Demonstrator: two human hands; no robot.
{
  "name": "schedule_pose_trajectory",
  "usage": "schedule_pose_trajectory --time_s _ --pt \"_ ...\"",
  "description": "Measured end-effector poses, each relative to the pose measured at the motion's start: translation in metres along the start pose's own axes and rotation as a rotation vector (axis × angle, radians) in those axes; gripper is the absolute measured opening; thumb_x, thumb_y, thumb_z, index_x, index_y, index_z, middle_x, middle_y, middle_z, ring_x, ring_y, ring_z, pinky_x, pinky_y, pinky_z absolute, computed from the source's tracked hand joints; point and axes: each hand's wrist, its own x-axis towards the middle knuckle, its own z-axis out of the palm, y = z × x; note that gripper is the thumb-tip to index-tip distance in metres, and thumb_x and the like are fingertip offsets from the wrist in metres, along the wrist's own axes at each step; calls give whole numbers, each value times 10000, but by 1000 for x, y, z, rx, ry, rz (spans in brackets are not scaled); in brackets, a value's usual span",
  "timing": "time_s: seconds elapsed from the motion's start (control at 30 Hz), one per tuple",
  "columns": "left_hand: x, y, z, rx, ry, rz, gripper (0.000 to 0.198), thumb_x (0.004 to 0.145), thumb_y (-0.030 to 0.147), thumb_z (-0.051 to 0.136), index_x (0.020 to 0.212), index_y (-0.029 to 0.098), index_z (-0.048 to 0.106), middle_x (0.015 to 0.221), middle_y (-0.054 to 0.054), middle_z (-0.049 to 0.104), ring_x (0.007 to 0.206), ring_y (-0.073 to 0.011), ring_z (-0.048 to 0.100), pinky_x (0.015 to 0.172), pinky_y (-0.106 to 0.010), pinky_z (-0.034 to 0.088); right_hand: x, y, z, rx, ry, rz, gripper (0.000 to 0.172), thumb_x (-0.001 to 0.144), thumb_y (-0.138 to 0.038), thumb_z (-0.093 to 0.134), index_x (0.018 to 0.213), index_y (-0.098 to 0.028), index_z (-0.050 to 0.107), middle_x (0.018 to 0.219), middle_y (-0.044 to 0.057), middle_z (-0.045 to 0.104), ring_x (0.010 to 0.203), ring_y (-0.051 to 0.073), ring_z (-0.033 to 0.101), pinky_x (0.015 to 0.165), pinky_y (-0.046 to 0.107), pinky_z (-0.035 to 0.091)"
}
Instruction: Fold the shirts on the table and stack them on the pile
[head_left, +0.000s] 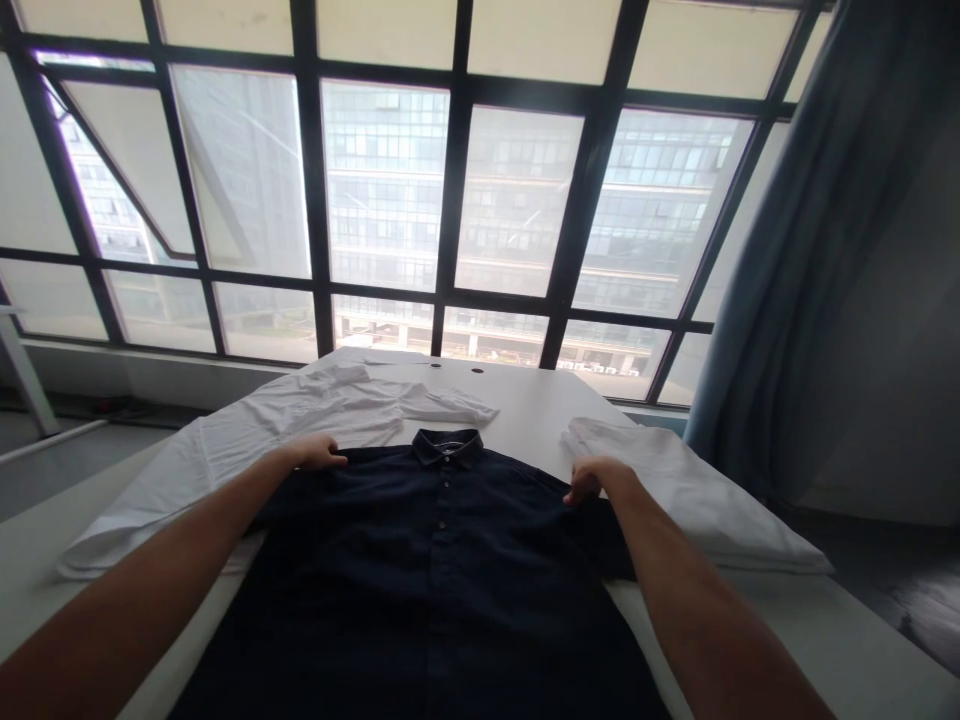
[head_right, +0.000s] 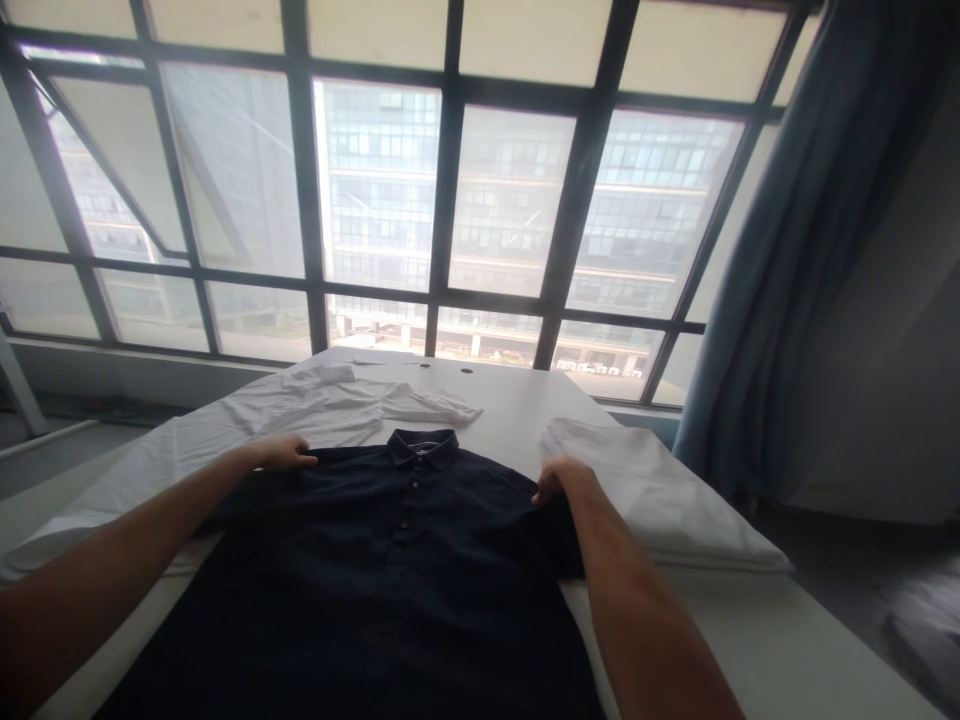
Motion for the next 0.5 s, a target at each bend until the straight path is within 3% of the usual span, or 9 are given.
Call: schedule_pose_trajectory --time_s 0.1,0.2,0.27,0.37,0.43,0.5 --pt "-9 -21 -4 -112 -55 6 409 730 570 670 737 162 701 685 1 693 742 -189 603 625 -217 393 -11 13 -6 -6 -48 -3 340 494 -388 909 635 -175 682 791 112 715 811 315 698 724 410 552" --pt "-21 -39 -6 -202 -87 -8 393 682 543 742 783 164 717 717 13 703 754 -177 599 623 -193 385 -24 22 -8 -16 -67 -3 383 513 -469 895 596 -182 656 827 141 713 848 329 690 738 410 538" --pt "-32 -50 -7 -203 -40 -81 335 634 459 800 777 171 707 713 24 698 744 -166 596 615 -181 377 -34 26 -7 -17 -66 -10 373 497 -454 901 575 -194 645 837 143 711 872 338 685 750 415 531" --pt "-52 -62 -8 -165 51 -201 250 580 325 831 686 174 663 603 43 643 692 -156 574 602 -173 357 -51 30 -7 2 -28 -42 290 468 -271 908 566 -192 647 812 140 707 855 331 686 728 389 527" --pt "-65 -68 -9 -161 77 -230 215 591 278 814 612 171 629 532 47 600 667 -153 558 601 -172 350 -62 32 -7 31 19 -94 216 520 -196 866 604 -179 669 818 141 710 842 307 687 718 356 521" --pt "-79 -73 -10 -180 108 -249 208 617 252 793 571 166 609 496 47 581 653 -148 553 596 -167 352 -73 35 -9 79 92 -157 160 634 -249 813 699 -156 700 865 153 718 849 287 682 729 339 513"
